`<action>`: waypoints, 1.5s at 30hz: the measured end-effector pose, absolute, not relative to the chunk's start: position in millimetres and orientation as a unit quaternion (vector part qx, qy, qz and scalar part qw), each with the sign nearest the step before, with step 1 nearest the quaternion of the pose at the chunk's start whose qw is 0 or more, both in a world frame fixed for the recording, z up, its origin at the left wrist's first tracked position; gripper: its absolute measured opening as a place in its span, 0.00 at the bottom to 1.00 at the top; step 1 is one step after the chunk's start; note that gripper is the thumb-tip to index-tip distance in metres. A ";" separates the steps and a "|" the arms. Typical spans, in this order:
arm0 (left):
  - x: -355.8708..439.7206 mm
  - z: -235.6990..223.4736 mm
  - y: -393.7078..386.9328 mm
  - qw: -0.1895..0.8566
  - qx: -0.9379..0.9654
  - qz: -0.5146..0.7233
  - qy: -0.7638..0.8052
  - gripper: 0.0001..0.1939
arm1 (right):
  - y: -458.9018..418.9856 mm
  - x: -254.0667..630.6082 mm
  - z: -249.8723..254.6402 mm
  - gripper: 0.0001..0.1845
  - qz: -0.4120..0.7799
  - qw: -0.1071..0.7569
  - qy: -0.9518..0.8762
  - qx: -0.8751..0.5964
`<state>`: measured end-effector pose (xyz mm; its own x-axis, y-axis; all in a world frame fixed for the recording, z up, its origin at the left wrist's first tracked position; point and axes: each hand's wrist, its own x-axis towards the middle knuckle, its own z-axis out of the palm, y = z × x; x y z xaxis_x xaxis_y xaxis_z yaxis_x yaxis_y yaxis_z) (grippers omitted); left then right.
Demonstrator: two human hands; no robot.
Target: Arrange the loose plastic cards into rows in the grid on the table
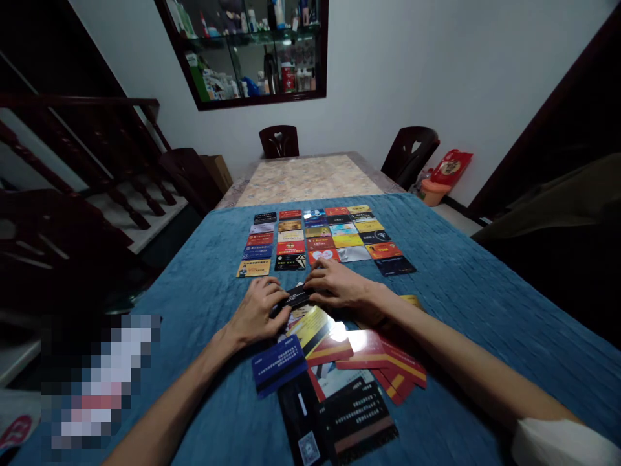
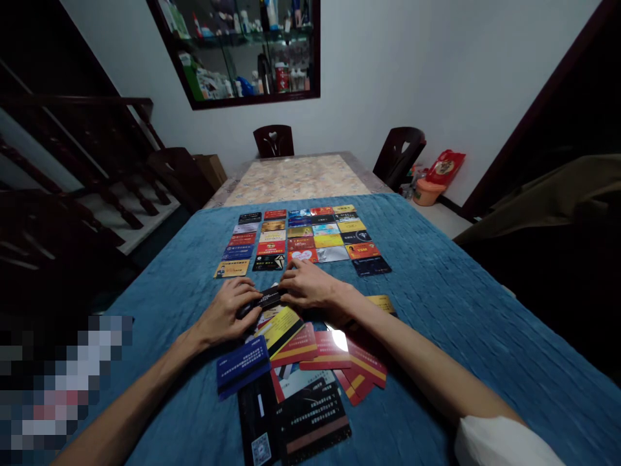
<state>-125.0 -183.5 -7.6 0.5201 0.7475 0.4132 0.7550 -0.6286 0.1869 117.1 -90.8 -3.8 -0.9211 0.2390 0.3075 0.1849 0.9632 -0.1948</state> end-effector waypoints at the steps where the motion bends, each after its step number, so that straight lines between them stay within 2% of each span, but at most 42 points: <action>1: -125.8 -7.4 -182.9 0.007 -0.871 -0.238 -0.429 0.08 | -90.2 116.7 -4.2 0.17 0.079 0.175 -0.976 -0.102; 12: -131.2 -8.4 -176.1 0.018 -0.853 -0.303 -0.425 0.13 | -82.5 111.5 -22.8 0.11 0.061 0.255 -0.950 -0.166; 23: -134.6 -15.3 -169.6 0.019 -0.844 -0.316 -0.433 0.14 | -90.3 107.5 -21.9 0.13 0.075 0.217 -0.941 -0.250; 35: -131.3 -19.8 -168.6 0.003 -0.834 -0.330 -0.441 0.12 | -90.1 107.1 -22.9 0.10 0.081 0.225 -0.935 -0.262; 45: -129.2 -24.9 -167.9 0.003 -0.810 -0.375 -0.452 0.10 | -94.5 107.9 -15.9 0.05 0.090 0.198 -0.932 -0.288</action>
